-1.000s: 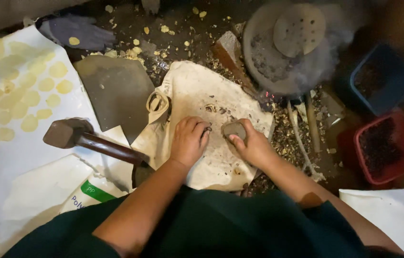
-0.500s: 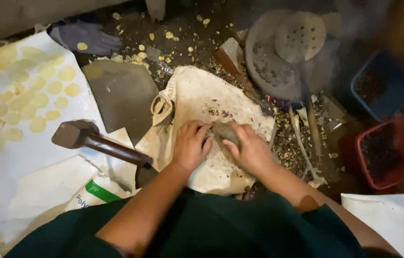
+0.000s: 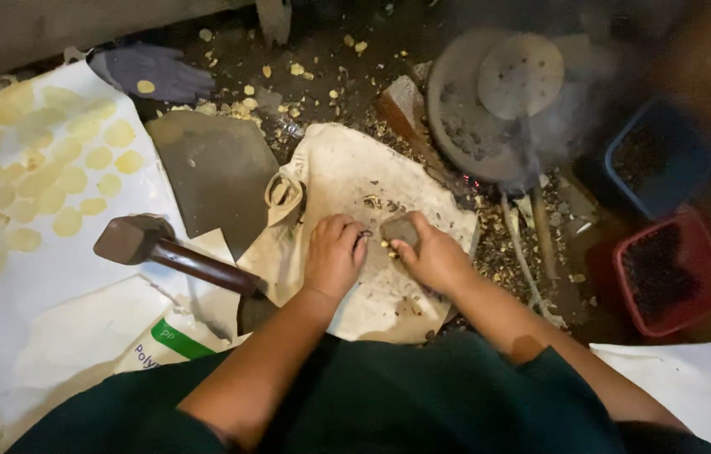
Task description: The person sits on the floor and uses a stone pestle to crush cassava nuts on a cloth. They then use a hammer to flatten the crushed pieces on a white sheet. The person also uses a slotted spoon to stir cassava nuts in a pan over a fire.
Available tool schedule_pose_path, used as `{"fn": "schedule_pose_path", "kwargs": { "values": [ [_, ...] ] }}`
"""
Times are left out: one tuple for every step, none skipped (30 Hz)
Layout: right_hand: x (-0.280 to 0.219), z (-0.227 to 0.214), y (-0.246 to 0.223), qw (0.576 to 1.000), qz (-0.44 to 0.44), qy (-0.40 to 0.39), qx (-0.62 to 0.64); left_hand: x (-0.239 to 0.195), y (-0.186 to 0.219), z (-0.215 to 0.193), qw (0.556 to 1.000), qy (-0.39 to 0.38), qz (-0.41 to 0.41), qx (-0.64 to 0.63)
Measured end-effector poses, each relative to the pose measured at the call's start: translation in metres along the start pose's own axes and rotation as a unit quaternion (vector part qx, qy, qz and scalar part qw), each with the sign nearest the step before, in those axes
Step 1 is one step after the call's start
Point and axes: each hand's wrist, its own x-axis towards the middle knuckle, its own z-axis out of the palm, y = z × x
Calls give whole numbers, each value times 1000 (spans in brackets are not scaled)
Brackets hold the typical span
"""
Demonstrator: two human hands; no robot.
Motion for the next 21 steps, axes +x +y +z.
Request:
{"fn": "schedule_pose_path", "kwargs": {
  "values": [
    [-7,-3,-5,1000,-1,4,0,2,4,-3,1000,3,3,1],
    [-13,-5,-9,997,-43,13,-69,4,8,-5,1000,3,-6,1],
    [-18,-6,-15,987,-85,23,-136,5,9,-8,1000,4,-16,3],
    [-20,-9,-13,986,-87,27,-136,11,10,-5,1000,7,-13,5],
    [-25,-10,-11,991,-75,16,-109,10,12,0,1000,1,-24,19],
    [-30,-10,-8,995,-63,5,-82,9,13,5,999,-6,-36,33],
    [-28,-9,-1,995,-61,-1,-80,7,15,2,999,-11,-39,32],
    [-26,-9,6,995,-52,17,-78,6,17,-1,999,-24,-40,28],
    [-18,-13,11,995,-45,41,-75,14,16,-5,999,-32,-35,26],
    [-15,-10,5,995,-46,43,-74,11,15,-8,999,-32,-33,28],
    [-13,-5,-2,995,-67,63,-40,6,15,-11,998,-34,-28,43],
    [-11,0,-8,993,-87,84,-6,1,14,-14,997,-36,-22,57],
    [-12,2,-9,993,-86,82,-6,-5,12,-15,997,-38,-23,57],
    [-13,5,-11,990,-118,60,-53,-10,9,-17,999,-21,-8,49],
    [-10,5,-14,982,-151,43,-102,-11,5,-18,999,1,10,43],
    [-11,-2,-18,982,-152,47,-104,-8,3,-14,999,4,13,42],
    [-13,-7,-22,991,-102,39,-75,-9,0,-10,999,9,14,41],
    [-15,-11,-26,997,-53,32,-46,-10,-3,-6,999,14,14,40],
    [-11,-6,-22,997,-53,31,-45,-8,-3,-9,999,14,14,40],
    [-7,-2,-18,1000,-20,19,-7,-6,-3,-11,999,12,25,33],
    [-7,2,-13,999,17,5,32,-6,0,-12,999,7,36,23]
  ]
}}
